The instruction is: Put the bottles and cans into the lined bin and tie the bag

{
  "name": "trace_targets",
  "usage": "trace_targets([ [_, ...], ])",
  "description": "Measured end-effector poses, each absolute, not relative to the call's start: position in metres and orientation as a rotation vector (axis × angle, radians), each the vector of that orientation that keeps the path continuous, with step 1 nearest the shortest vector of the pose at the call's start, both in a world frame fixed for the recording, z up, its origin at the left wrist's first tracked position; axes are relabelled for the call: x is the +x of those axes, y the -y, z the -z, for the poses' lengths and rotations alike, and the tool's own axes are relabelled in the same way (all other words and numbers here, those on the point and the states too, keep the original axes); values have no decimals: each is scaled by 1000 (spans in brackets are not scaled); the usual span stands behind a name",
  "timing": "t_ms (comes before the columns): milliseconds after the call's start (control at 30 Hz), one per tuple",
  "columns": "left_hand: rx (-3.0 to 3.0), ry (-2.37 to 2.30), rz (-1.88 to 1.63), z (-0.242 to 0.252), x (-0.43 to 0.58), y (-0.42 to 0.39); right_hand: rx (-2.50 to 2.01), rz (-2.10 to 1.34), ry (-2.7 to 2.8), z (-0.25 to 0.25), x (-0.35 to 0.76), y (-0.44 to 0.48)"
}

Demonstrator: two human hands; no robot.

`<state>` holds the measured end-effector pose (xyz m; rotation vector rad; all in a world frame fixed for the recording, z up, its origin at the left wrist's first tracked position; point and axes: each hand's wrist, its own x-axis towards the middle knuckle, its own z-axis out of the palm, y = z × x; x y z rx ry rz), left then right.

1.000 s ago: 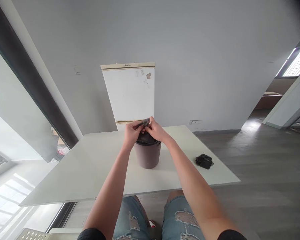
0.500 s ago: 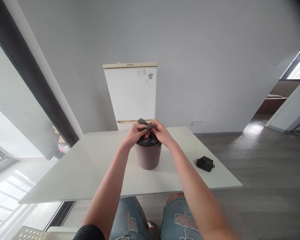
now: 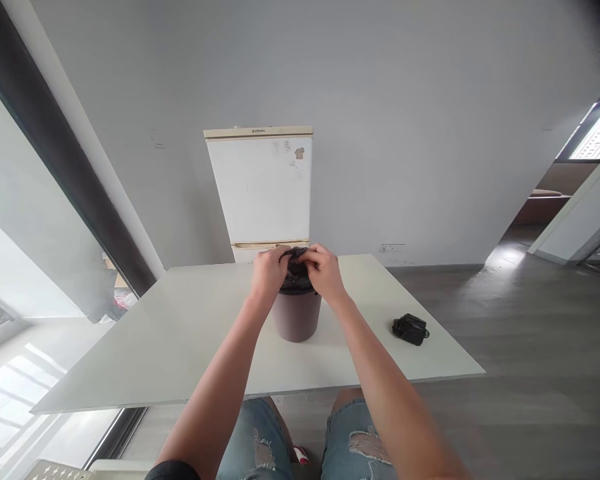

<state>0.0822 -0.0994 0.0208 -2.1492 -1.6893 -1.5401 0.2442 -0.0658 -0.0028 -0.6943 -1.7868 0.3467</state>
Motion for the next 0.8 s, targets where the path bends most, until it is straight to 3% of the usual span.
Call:
trace_targets([
  [167, -2134, 1774, 1401, -23, 81, 98, -889, -31, 1890, 8, 239, 77],
  [333, -2196, 1893, 1612, -28, 78, 90, -930, 91, 1981, 11, 237, 85],
  [433, -2430, 1864, 1715, -33, 74, 87, -907, 2, 1988, 10, 239, 84],
  [667, -2776, 1765, 1581, -43, 67, 92, -840, -252, 2026, -6, 250, 78],
  [800, -2474, 1839, 1955, -36, 63, 83, -848, -323, 1955, -11, 256, 77],
])
